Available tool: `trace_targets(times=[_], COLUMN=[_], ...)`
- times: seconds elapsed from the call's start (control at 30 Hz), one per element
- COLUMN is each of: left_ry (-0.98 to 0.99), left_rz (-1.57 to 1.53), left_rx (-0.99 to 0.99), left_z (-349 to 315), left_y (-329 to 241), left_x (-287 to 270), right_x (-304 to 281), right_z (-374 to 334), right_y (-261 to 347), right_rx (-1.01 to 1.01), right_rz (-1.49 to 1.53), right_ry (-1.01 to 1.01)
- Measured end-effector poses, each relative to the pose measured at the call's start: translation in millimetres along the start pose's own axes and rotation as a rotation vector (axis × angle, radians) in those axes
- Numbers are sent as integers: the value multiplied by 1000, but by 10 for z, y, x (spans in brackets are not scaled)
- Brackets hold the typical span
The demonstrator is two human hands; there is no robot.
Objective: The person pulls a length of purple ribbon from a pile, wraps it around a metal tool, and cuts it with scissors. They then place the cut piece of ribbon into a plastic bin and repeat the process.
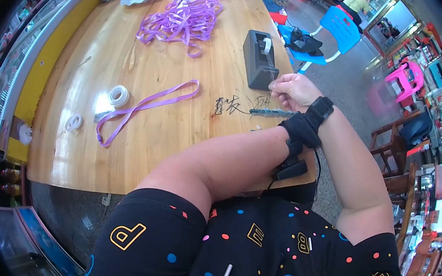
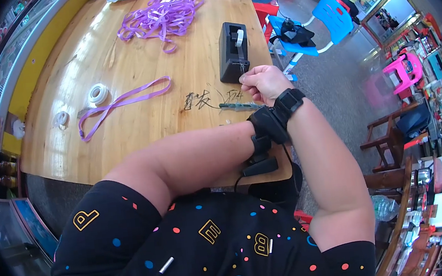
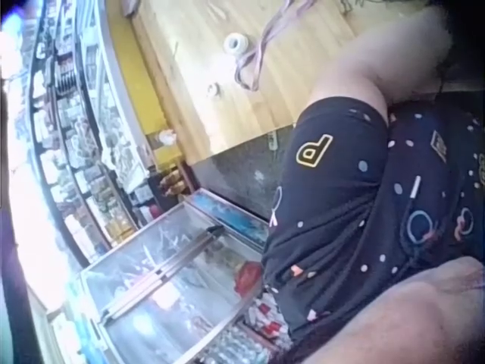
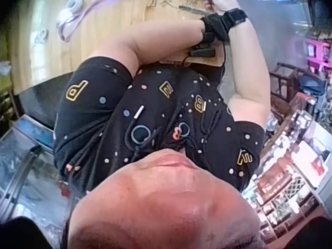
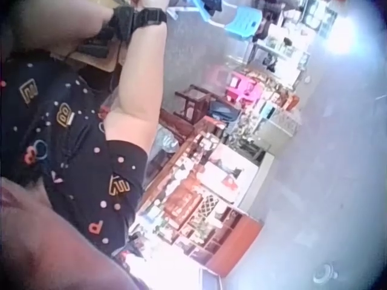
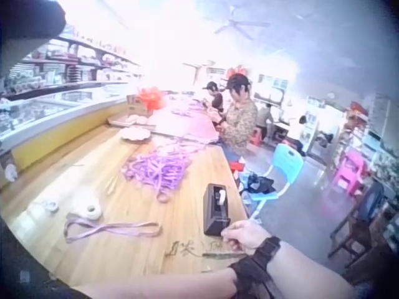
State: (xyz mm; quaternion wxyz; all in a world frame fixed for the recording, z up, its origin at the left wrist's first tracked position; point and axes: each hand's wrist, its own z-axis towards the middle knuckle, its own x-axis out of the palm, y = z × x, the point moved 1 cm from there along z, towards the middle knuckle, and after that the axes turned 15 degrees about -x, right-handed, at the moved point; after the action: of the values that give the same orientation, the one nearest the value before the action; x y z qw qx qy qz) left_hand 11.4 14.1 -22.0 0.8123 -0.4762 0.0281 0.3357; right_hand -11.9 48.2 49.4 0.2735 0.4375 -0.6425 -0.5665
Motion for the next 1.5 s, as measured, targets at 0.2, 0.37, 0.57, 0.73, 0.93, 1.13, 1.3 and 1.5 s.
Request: trace_targets(times=[0.2, 0.37, 0.57, 0.73, 0.93, 1.13, 1.3, 1.5], left_ry=[5, 41, 363, 340, 371, 323, 304, 271], left_rz=[12, -8, 578, 680, 642, 561, 512, 420], left_rx=[20, 49, 68, 54, 37, 46, 8, -10], left_z=[-48, -42, -7, -10, -50, -34, -2, 10], left_y=[-22, -114, -293, -307, -306, -300, -352, -349], left_x=[-45, 41, -133, -70, -90, -66, -96, -68], right_x=[-64, -376, -1166, -1412, -1389, -1352, -1310, -1336], right_z=[-22, -279, -549, -645, -652, -639, -596, -549], right_y=[-23, 235, 199, -111, -329, -349, -318, -446], right_rx=[72, -298, -368, -385, -449, -455, -435, -587], right_rz=[-270, -195, -403, -491, -476, -586, -767, -932], right_ry=[66, 19, 11, 65, 235, 316, 297, 245])
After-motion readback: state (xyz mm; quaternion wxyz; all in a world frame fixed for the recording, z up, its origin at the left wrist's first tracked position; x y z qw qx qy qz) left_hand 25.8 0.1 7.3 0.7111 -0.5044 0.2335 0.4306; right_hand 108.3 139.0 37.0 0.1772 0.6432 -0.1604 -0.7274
